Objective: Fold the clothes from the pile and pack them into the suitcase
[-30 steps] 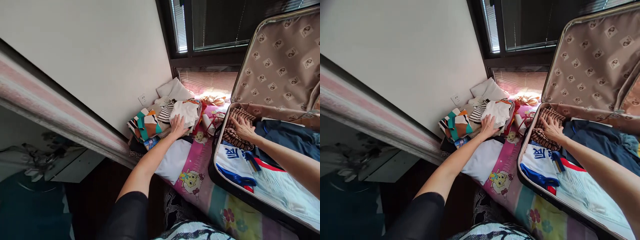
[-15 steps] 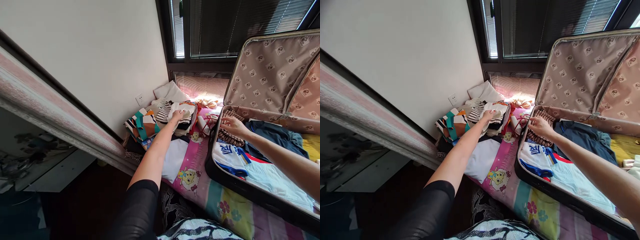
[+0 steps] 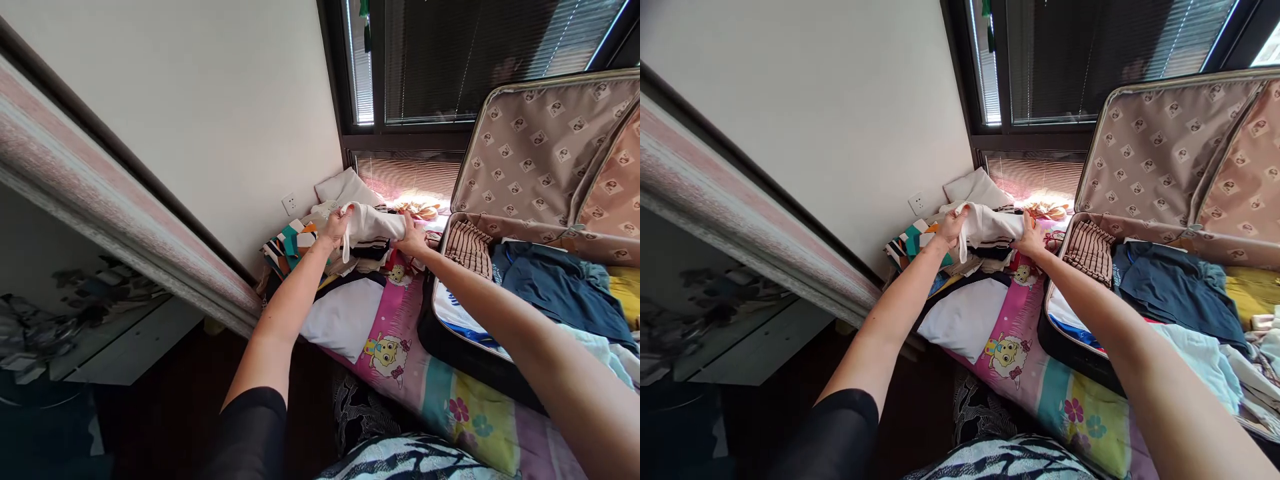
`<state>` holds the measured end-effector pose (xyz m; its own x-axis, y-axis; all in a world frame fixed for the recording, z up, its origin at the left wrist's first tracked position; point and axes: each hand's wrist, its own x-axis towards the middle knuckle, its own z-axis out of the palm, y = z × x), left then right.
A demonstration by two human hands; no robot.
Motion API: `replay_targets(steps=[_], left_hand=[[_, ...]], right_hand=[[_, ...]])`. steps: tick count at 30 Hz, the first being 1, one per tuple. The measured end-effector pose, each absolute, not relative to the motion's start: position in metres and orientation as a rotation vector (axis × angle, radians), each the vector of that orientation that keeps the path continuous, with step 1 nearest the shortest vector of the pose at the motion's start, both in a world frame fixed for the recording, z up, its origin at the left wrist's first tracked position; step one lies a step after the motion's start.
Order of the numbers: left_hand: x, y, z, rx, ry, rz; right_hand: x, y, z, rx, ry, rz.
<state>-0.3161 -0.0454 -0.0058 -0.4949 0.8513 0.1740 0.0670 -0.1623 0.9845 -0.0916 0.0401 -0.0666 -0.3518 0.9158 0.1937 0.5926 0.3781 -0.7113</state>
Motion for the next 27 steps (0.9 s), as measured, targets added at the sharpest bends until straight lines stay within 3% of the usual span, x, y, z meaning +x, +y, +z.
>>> replay_targets(steps=[4, 9, 13, 18, 22, 27], left_hand=[[-0.329, -0.111, -0.006, 0.996, 1.251, 1.684], [-0.313, -0.206, -0.049, 1.016, 1.056, 1.382], [-0.259, -0.222, -0.081, 1.04, 1.021, 1.379], [-0.204, -0.224, -0.108, 1.049, 0.858, 1.015], [-0.194, -0.24, -0.098, 1.068, 0.788, 0.993], [-0.197, -0.265, -0.063, 1.169, 0.878, 0.794]], right_hand=[[-0.081, 0.032, -0.035, -0.93, -2.153, 0.853], [-0.046, -0.024, 0.0, -0.528, -2.272, 0.977], [-0.027, -0.087, -0.003, -0.126, -2.483, 1.249], [0.001, -0.126, -0.013, -0.123, -2.232, 1.731], [0.028, -0.133, -0.001, -0.069, -2.096, 2.052], [0.047, -0.139, 0.029, -0.07, -2.388, 1.805]])
